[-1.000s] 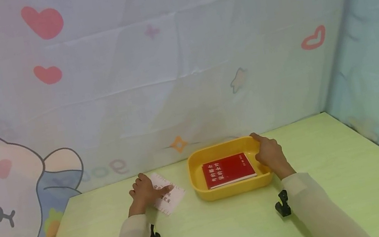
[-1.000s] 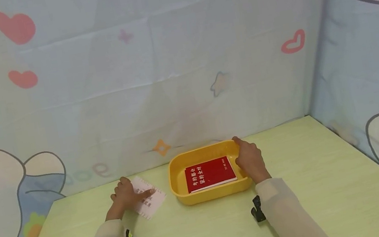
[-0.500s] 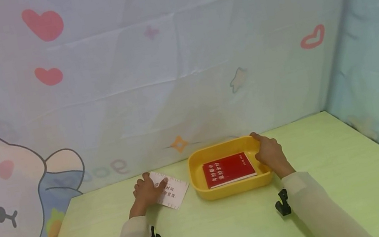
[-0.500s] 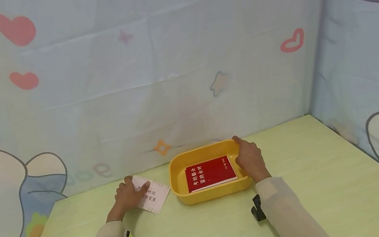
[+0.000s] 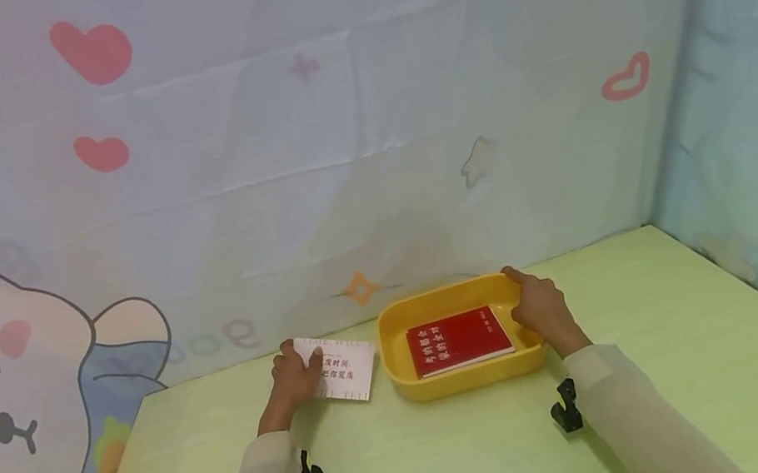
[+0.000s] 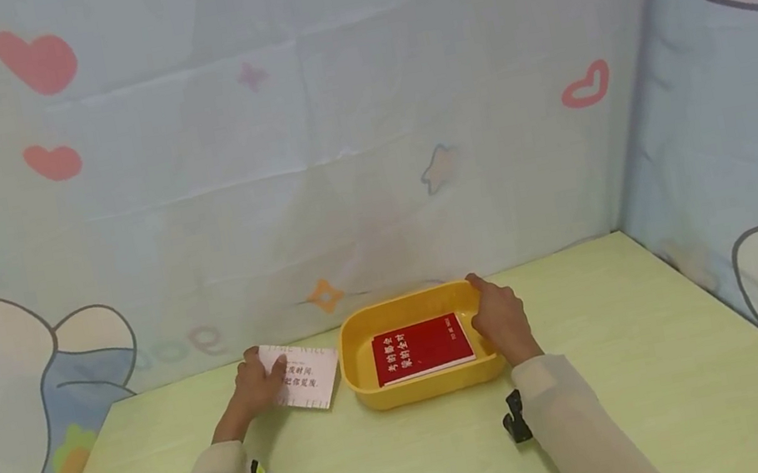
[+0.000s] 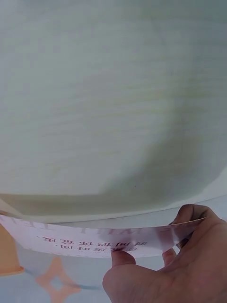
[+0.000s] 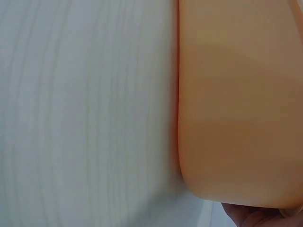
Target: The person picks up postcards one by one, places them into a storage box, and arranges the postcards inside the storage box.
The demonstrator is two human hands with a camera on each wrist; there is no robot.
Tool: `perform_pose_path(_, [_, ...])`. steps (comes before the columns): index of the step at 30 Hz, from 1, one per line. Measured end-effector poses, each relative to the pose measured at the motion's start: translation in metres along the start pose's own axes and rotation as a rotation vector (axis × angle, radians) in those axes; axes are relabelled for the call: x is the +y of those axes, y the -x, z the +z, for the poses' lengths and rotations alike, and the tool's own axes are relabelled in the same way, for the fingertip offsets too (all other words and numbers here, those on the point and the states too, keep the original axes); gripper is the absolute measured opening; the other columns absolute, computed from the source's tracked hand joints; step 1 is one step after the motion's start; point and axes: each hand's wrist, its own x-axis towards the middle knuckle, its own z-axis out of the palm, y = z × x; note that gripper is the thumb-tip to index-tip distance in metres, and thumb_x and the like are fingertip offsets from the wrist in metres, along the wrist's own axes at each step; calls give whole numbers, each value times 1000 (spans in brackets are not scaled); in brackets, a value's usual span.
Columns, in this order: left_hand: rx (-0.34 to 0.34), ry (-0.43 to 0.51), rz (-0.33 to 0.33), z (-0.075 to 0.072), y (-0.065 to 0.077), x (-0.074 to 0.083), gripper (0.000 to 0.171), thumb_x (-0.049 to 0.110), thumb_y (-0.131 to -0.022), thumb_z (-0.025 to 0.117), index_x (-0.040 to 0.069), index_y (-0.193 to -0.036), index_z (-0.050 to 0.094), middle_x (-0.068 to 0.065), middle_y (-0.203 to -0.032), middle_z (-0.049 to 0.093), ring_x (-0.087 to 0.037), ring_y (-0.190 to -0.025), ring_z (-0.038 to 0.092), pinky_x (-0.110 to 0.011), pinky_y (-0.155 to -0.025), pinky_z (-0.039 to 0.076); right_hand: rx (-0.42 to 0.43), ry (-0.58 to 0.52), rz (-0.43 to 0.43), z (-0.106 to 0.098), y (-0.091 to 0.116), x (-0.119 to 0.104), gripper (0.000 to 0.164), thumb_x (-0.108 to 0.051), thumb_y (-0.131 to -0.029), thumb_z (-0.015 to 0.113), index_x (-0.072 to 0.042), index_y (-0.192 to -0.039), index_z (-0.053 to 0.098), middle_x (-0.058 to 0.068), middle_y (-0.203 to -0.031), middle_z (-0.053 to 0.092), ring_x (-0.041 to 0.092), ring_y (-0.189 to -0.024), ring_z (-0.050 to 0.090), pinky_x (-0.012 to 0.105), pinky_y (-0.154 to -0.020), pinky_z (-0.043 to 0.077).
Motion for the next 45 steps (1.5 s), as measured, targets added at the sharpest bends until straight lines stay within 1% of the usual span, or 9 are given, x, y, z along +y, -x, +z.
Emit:
perform_pose_path(4, [7, 39, -8, 0, -1, -4, 65, 24, -104, 39, -18, -146, 12, -50, -135, 30, -60, -123, 41, -65, -106, 35, 1, -3, 0, 2, 0, 1, 70, 1, -87, 60, -8, -152, 36, 29, -137, 54, 38, -96, 54, 51, -91, 56])
perform_pose_path(8, [9, 88, -21, -2, -2, -8, 61, 21, -104, 34, -18, -145, 10, -49, -138, 25, -57, -127, 40, -64, -110, 33, -2, -5, 3, 3, 0, 3, 70, 1, -88, 60, -9, -152, 35, 29, -137, 54, 39, -98, 54, 51, -92, 56])
perform_pose_path(17, [-9, 196, -67, -11, 0, -7, 63, 24, -107, 25, -14, -150, -1, -45, -151, 5, -58, -143, 14, -66, -116, 22, 7, -6, -13, 3, 0, 3, 70, 1, -87, 61, -8, -151, 37, 30, -135, 55, 40, -98, 56, 53, -92, 55])
perform_pose_path(22, [33, 229, -81, -12, -2, -6, 64, 25, -106, 26, -13, -151, 0, -44, -147, 16, -55, -138, 26, -63, -116, 25, 0, -6, -10, 2, 0, 2, 70, 1, -87, 61, -8, -152, 36, 30, -136, 54, 40, -99, 55, 53, -93, 55])
perform_pose_path(25, [57, 266, -67, -11, -3, -2, 64, 24, -106, 29, -14, -150, 2, -40, -136, 31, -48, -121, 45, -58, -106, 38, -1, -1, -10, 1, 0, 2, 70, 1, -87, 60, -8, -152, 36, 30, -136, 54, 40, -100, 54, 53, -93, 55])
perform_pose_path(28, [65, 295, -42, -11, -4, 4, 62, 22, -106, 31, -14, -150, 6, -32, -121, 42, -34, -96, 55, -45, -89, 46, -1, 4, -12, 0, 0, 1, 69, 1, -87, 60, -8, -151, 37, 30, -136, 54, 41, -100, 53, 54, -94, 54])
perform_pose_path(33, [61, 324, -27, -11, -3, 16, 60, 19, -106, 32, -14, -150, 8, -28, -115, 47, -24, -87, 57, -31, -77, 45, -4, -3, -9, 0, 0, 0, 70, 1, -87, 60, -8, -152, 36, 30, -137, 54, 40, -99, 54, 53, -93, 55])
perform_pose_path(41, [56, 361, 13, -10, -3, 32, 55, 13, -105, 32, -14, -148, 11, -25, -106, 54, -20, -80, 58, -25, -68, 45, -2, 0, -19, 1, -2, 2, 70, 1, -87, 60, -7, -152, 35, 30, -138, 53, 40, -100, 54, 55, -95, 53])
perform_pose_path(45, [46, 361, 28, -8, -2, 38, 55, 12, -105, 31, -13, -149, 11, -25, -107, 53, -20, -82, 58, -25, -69, 45, 1, 4, -21, 1, -3, 2, 70, 1, -87, 59, -7, -152, 35, 30, -137, 53, 41, -100, 53, 56, -95, 53])
